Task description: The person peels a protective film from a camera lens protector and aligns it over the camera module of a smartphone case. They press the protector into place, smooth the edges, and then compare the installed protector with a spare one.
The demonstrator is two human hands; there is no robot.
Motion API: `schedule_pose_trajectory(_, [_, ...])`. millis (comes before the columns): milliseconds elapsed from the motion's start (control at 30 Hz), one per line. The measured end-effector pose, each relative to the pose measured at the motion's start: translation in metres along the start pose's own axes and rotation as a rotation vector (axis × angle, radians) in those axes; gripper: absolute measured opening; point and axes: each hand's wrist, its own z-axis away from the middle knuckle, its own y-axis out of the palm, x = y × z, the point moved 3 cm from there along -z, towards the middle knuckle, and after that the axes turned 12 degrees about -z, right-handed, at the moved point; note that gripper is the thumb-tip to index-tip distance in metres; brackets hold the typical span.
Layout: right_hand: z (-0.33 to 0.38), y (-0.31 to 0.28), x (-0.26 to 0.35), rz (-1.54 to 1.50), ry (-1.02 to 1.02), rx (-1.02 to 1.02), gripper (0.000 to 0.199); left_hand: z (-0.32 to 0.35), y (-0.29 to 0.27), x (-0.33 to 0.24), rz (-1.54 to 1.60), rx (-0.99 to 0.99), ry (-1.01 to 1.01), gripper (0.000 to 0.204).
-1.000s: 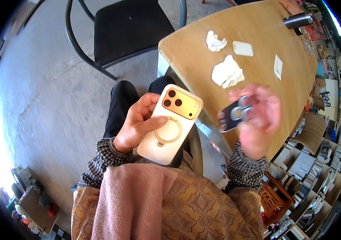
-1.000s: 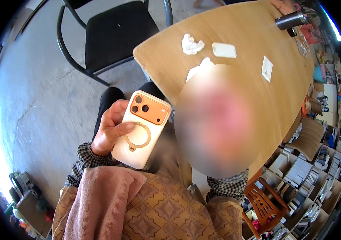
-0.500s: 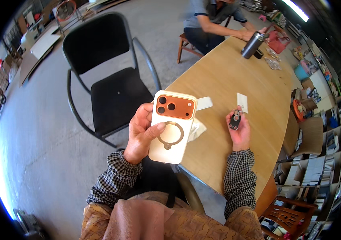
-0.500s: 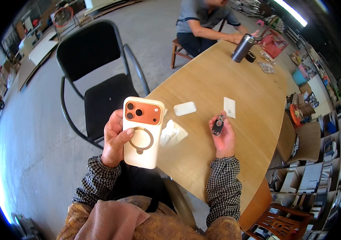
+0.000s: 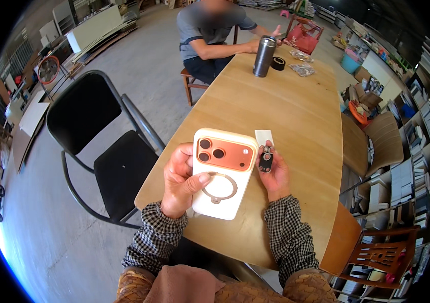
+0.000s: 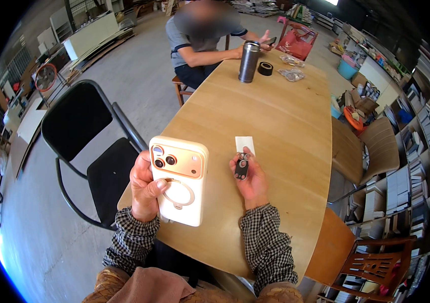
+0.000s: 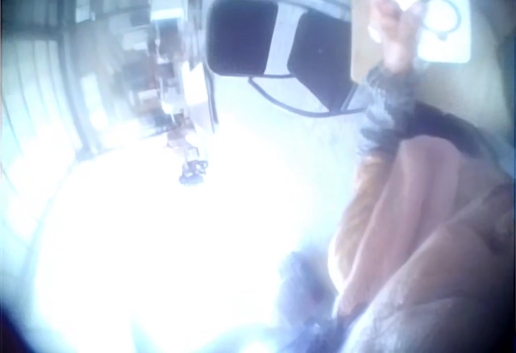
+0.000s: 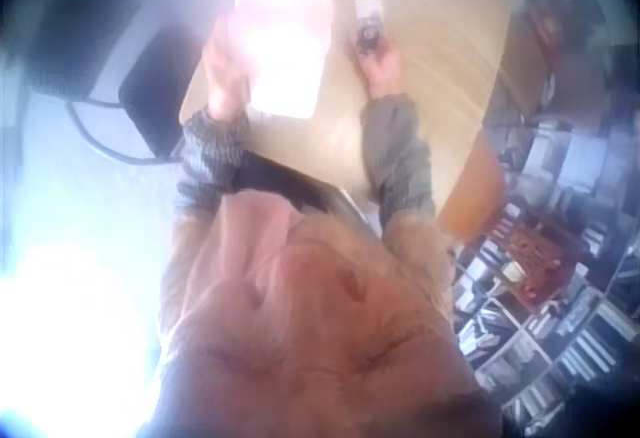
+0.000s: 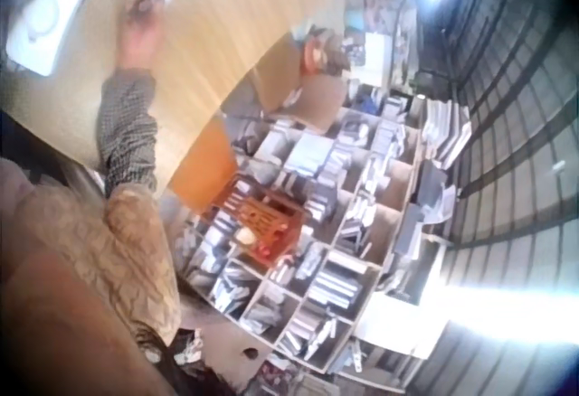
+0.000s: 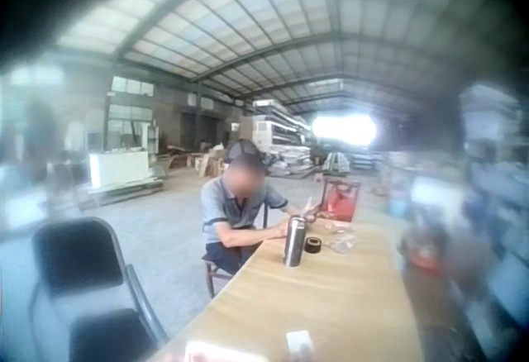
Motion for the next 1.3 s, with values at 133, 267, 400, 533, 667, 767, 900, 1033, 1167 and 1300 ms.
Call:
schedule_pose_trajectory(133, [-0.007, 0.002, -0.005, 0.006, 0.018, -0.053, 0.035, -0.018, 0.006, 0.011, -0.013, 0.047, 0.014, 0.043])
schedule_pose_trajectory(267, [-0.01, 0.004, -0.008, -0.03, 0.06, -0.096, 0.038, -0.025, 0.009, 0.023, 0.012, 0.002, 0.06, 0.043])
schedule_pose_trajectory(400, [-0.007, 0.011, -0.014, -0.058, 0.082, -0.13, 0.04, -0.023, 0.007, 0.037, 0.047, -0.041, 0.061, 0.044])
schedule_pose_trajectory(533, [-0.006, 0.013, -0.014, -0.034, 0.11, -0.135, 0.04, -0.017, 0.003, 0.049, 0.09, -0.057, 0.03, 0.044])
schedule_pose_trajectory(667, [-0.006, 0.01, -0.012, -0.056, 0.143, -0.081, 0.038, -0.012, -0.001, 0.056, 0.085, -0.063, 0.009, 0.044])
schedule_pose_trajectory(767, [-0.006, 0.014, -0.014, -0.036, 0.159, -0.082, 0.038, -0.012, -0.001, 0.056, 0.082, -0.084, -0.012, 0.043])
schedule_pose_trajectory(900, [-0.005, 0.015, -0.017, -0.023, 0.162, -0.082, 0.038, -0.011, -0.004, 0.056, 0.113, -0.1, -0.008, 0.045])
schedule_pose_trajectory(1033, [-0.006, 0.017, -0.015, 0.003, 0.15, -0.077, 0.037, -0.011, -0.005, 0.056, 0.103, -0.08, -0.014, 0.052])
schedule_pose_trajectory(1167, [-0.007, 0.015, -0.016, 0.025, 0.163, -0.068, 0.037, -0.012, -0.006, 0.054, 0.087, -0.081, -0.031, 0.06])
schedule_pose_trajectory(1300, [-0.006, 0.021, -0.018, 0.038, 0.155, -0.1, 0.038, -0.014, -0.006, 0.055, 0.074, -0.085, -0.047, 0.062])
